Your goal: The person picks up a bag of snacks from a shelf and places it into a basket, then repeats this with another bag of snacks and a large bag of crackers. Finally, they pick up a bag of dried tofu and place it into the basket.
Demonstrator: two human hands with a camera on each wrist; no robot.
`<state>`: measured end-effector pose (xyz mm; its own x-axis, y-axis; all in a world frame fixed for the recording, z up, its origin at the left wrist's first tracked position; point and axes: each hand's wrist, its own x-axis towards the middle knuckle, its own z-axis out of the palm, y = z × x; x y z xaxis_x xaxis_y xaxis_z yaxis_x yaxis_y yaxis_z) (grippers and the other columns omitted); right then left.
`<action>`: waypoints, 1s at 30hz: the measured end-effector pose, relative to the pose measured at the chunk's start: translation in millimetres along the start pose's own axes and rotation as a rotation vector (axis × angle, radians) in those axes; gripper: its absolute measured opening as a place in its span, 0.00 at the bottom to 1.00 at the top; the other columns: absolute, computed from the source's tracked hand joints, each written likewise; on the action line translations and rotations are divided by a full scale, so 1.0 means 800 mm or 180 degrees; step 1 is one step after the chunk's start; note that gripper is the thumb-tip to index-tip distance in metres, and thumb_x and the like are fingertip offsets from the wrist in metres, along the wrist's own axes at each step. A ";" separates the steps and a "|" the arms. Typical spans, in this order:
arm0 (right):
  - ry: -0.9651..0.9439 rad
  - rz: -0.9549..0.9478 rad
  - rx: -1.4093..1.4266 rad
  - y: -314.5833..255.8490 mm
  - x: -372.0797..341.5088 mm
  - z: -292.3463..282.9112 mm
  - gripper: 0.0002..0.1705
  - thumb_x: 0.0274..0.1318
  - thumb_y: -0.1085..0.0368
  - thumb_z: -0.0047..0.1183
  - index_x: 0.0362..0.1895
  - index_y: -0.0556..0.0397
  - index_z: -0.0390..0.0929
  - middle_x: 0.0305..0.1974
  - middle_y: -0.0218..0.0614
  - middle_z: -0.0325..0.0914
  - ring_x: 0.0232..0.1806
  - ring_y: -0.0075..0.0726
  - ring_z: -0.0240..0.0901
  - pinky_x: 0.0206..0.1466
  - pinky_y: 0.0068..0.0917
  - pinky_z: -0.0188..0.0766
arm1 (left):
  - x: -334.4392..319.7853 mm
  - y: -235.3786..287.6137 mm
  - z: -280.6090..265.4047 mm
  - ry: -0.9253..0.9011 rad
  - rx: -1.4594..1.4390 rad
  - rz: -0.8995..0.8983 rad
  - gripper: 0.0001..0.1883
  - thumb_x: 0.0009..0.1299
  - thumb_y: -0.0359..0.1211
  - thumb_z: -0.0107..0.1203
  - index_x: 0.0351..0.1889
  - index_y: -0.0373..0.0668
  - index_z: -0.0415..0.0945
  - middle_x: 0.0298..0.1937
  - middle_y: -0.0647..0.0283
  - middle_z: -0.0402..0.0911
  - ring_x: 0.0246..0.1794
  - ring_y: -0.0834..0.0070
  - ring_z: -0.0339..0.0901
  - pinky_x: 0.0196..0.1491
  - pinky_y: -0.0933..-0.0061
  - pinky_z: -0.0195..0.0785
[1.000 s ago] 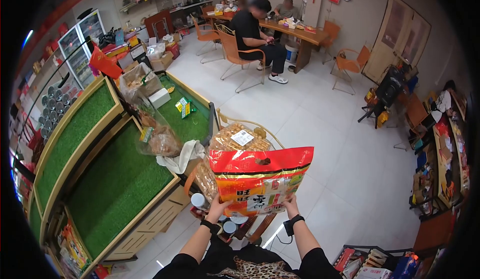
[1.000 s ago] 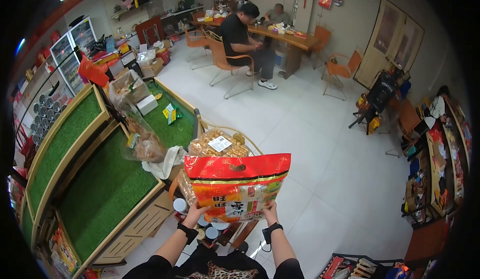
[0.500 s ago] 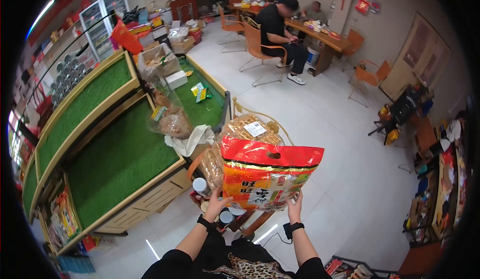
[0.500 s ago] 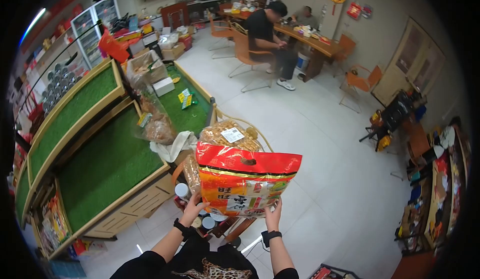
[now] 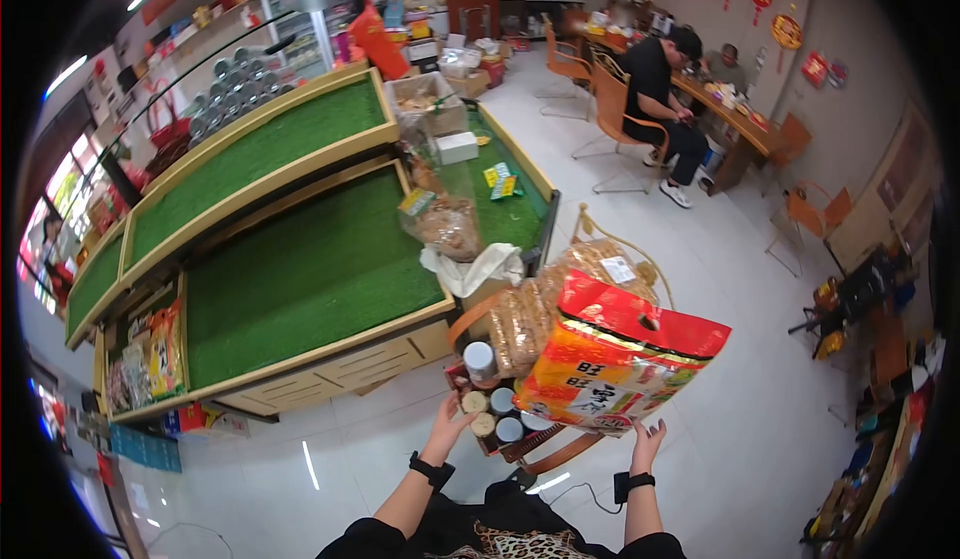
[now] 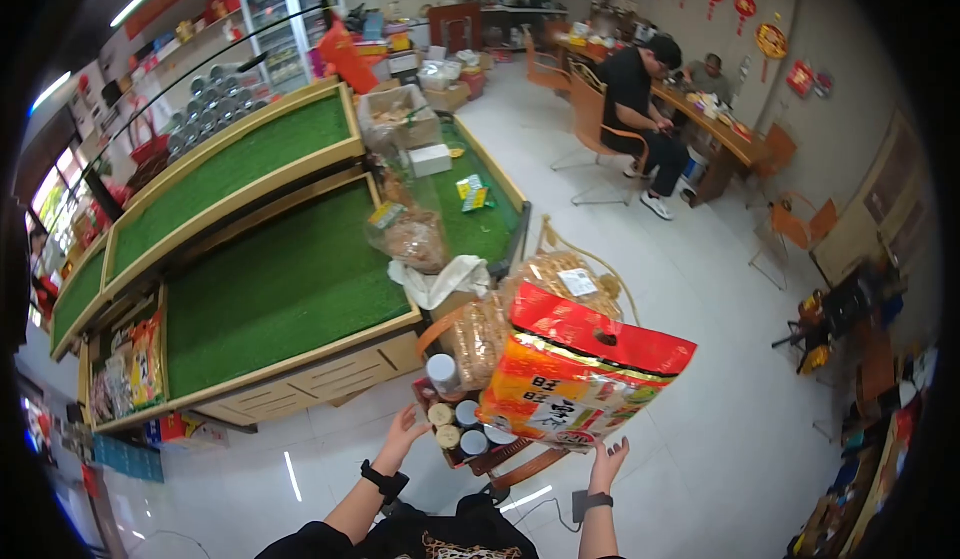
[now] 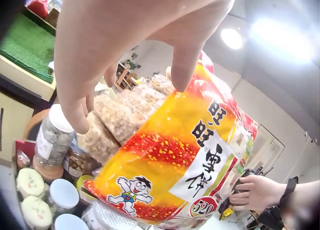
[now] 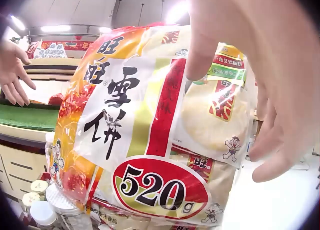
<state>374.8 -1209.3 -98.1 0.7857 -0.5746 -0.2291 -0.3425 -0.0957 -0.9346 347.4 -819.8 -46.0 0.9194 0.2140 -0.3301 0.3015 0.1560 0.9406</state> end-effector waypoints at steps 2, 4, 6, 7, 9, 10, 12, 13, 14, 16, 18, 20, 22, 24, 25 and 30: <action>0.0009 0.0030 -0.0019 -0.001 -0.020 0.011 0.47 0.44 0.57 0.60 0.64 0.59 0.47 0.58 0.57 0.55 0.59 0.52 0.55 0.61 0.38 0.53 | -0.016 -0.003 -0.039 0.0322 -0.0092 -0.0064 0.41 0.56 0.38 0.62 0.64 0.37 0.51 0.64 0.44 0.55 0.67 0.56 0.51 0.64 0.61 0.48; 0.0234 0.0029 0.0088 -0.004 -0.046 0.030 0.47 0.45 0.58 0.59 0.64 0.61 0.46 0.59 0.58 0.53 0.60 0.52 0.53 0.60 0.39 0.53 | -0.039 -0.001 -0.083 0.0541 -0.0255 -0.0050 0.41 0.57 0.38 0.62 0.64 0.38 0.51 0.65 0.43 0.54 0.67 0.55 0.50 0.64 0.61 0.48; 0.0110 -0.0040 0.0046 -0.015 -0.078 0.055 0.45 0.47 0.57 0.57 0.63 0.63 0.46 0.59 0.55 0.53 0.60 0.48 0.53 0.62 0.33 0.51 | -0.065 -0.002 -0.134 0.0796 -0.0610 -0.0103 0.41 0.56 0.38 0.62 0.65 0.38 0.50 0.65 0.42 0.53 0.67 0.54 0.50 0.64 0.61 0.48; 0.0135 -0.0119 0.0009 -0.022 -0.094 0.069 0.44 0.48 0.58 0.57 0.63 0.64 0.46 0.59 0.54 0.53 0.60 0.47 0.53 0.62 0.33 0.51 | -0.080 -0.006 -0.163 0.0911 -0.0669 -0.0076 0.41 0.56 0.38 0.62 0.65 0.38 0.50 0.65 0.42 0.53 0.67 0.54 0.50 0.64 0.61 0.48; -0.0040 -0.0535 0.0291 -0.006 -0.115 0.100 0.42 0.49 0.60 0.57 0.62 0.66 0.48 0.60 0.53 0.53 0.60 0.45 0.53 0.63 0.33 0.50 | -0.111 -0.017 -0.224 0.1236 -0.0687 -0.0047 0.39 0.59 0.40 0.59 0.65 0.40 0.50 0.64 0.45 0.55 0.64 0.61 0.55 0.62 0.63 0.49; -0.0144 -0.0565 0.0275 -0.006 -0.131 0.119 0.42 0.49 0.60 0.57 0.62 0.66 0.48 0.60 0.53 0.53 0.60 0.45 0.53 0.63 0.33 0.50 | -0.132 -0.020 -0.254 0.1335 -0.0730 -0.0031 0.39 0.59 0.40 0.59 0.65 0.40 0.50 0.64 0.45 0.55 0.64 0.61 0.55 0.62 0.63 0.49; 0.0075 -0.0762 -0.0132 -0.017 -0.167 0.159 0.41 0.49 0.61 0.56 0.62 0.65 0.49 0.60 0.53 0.52 0.60 0.46 0.53 0.63 0.34 0.50 | -0.172 -0.023 -0.315 0.1766 -0.1017 0.0013 0.39 0.59 0.39 0.59 0.65 0.40 0.51 0.62 0.46 0.57 0.63 0.63 0.56 0.62 0.63 0.49; -0.0130 -0.0826 -0.0214 -0.032 -0.192 0.177 0.41 0.49 0.61 0.56 0.62 0.65 0.50 0.60 0.54 0.52 0.60 0.46 0.52 0.63 0.34 0.50 | -0.192 -0.028 -0.346 0.1948 -0.1075 -0.0045 0.39 0.58 0.39 0.59 0.65 0.41 0.52 0.62 0.46 0.57 0.63 0.62 0.56 0.63 0.62 0.48; -0.0359 -0.0835 0.0120 -0.047 -0.221 0.198 0.40 0.49 0.62 0.56 0.62 0.65 0.50 0.60 0.53 0.53 0.60 0.46 0.53 0.62 0.35 0.51 | -0.213 -0.033 -0.375 0.2029 -0.1105 -0.0017 0.39 0.58 0.39 0.59 0.65 0.41 0.52 0.62 0.46 0.57 0.63 0.62 0.56 0.63 0.62 0.48; -0.0501 -0.0925 0.0206 -0.049 -0.262 0.246 0.40 0.49 0.63 0.56 0.62 0.64 0.50 0.59 0.53 0.53 0.59 0.46 0.54 0.62 0.35 0.52 | -0.257 -0.046 -0.426 0.2459 -0.1278 -0.0125 0.39 0.58 0.39 0.59 0.65 0.41 0.52 0.62 0.47 0.57 0.63 0.62 0.56 0.63 0.61 0.47; -0.0856 -0.1031 0.0041 -0.008 -0.265 0.299 0.38 0.51 0.64 0.54 0.62 0.60 0.50 0.59 0.50 0.53 0.59 0.44 0.55 0.61 0.34 0.52 | -0.304 -0.052 -0.463 0.2700 -0.1377 -0.0079 0.43 0.55 0.41 0.61 0.66 0.40 0.49 0.64 0.43 0.54 0.64 0.59 0.54 0.63 0.60 0.47; -0.1201 -0.1166 -0.0395 -0.028 -0.324 0.339 0.37 0.51 0.66 0.54 0.62 0.59 0.50 0.59 0.50 0.52 0.60 0.42 0.54 0.62 0.33 0.51 | -0.351 -0.042 -0.491 0.3031 -0.1464 0.0032 0.43 0.56 0.42 0.60 0.66 0.40 0.49 0.64 0.42 0.53 0.66 0.58 0.52 0.64 0.60 0.45; -0.1773 -0.1328 -0.0079 -0.042 -0.378 0.378 0.35 0.50 0.65 0.54 0.60 0.60 0.52 0.56 0.45 0.58 0.60 0.42 0.55 0.63 0.33 0.49 | -0.393 -0.040 -0.508 0.3273 -0.1494 0.0083 0.41 0.58 0.42 0.58 0.66 0.39 0.49 0.65 0.42 0.53 0.66 0.58 0.52 0.65 0.60 0.44; -0.2371 -0.0856 0.0626 -0.034 -0.415 0.415 0.29 0.53 0.62 0.52 0.57 0.57 0.57 0.56 0.43 0.59 0.59 0.37 0.55 0.59 0.30 0.54 | -0.427 -0.047 -0.521 0.3487 -0.1515 0.0233 0.40 0.59 0.42 0.56 0.66 0.38 0.49 0.64 0.42 0.54 0.65 0.58 0.54 0.64 0.62 0.46; -0.2456 -0.0864 0.0583 -0.043 -0.439 0.423 0.29 0.53 0.62 0.52 0.57 0.57 0.57 0.56 0.43 0.59 0.59 0.37 0.55 0.59 0.30 0.54 | -0.442 -0.051 -0.525 0.3613 -0.1544 0.0272 0.38 0.60 0.42 0.55 0.65 0.37 0.51 0.63 0.43 0.57 0.64 0.59 0.56 0.64 0.64 0.48; -0.4061 0.0050 0.0120 -0.109 -0.534 0.461 0.19 0.59 0.53 0.43 0.51 0.50 0.66 0.44 0.39 0.73 0.43 0.31 0.70 0.44 0.23 0.63 | -0.481 -0.063 -0.537 0.4001 -0.1816 0.0384 0.33 0.63 0.41 0.52 0.63 0.38 0.56 0.58 0.51 0.66 0.60 0.63 0.62 0.62 0.64 0.51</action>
<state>258.9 -656.1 -19.1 0.7243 0.6116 -0.3183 -0.3580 -0.0609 -0.9317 -130.0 -495.5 -0.2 -0.0024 0.9228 -0.3852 -0.1870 0.3780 0.9067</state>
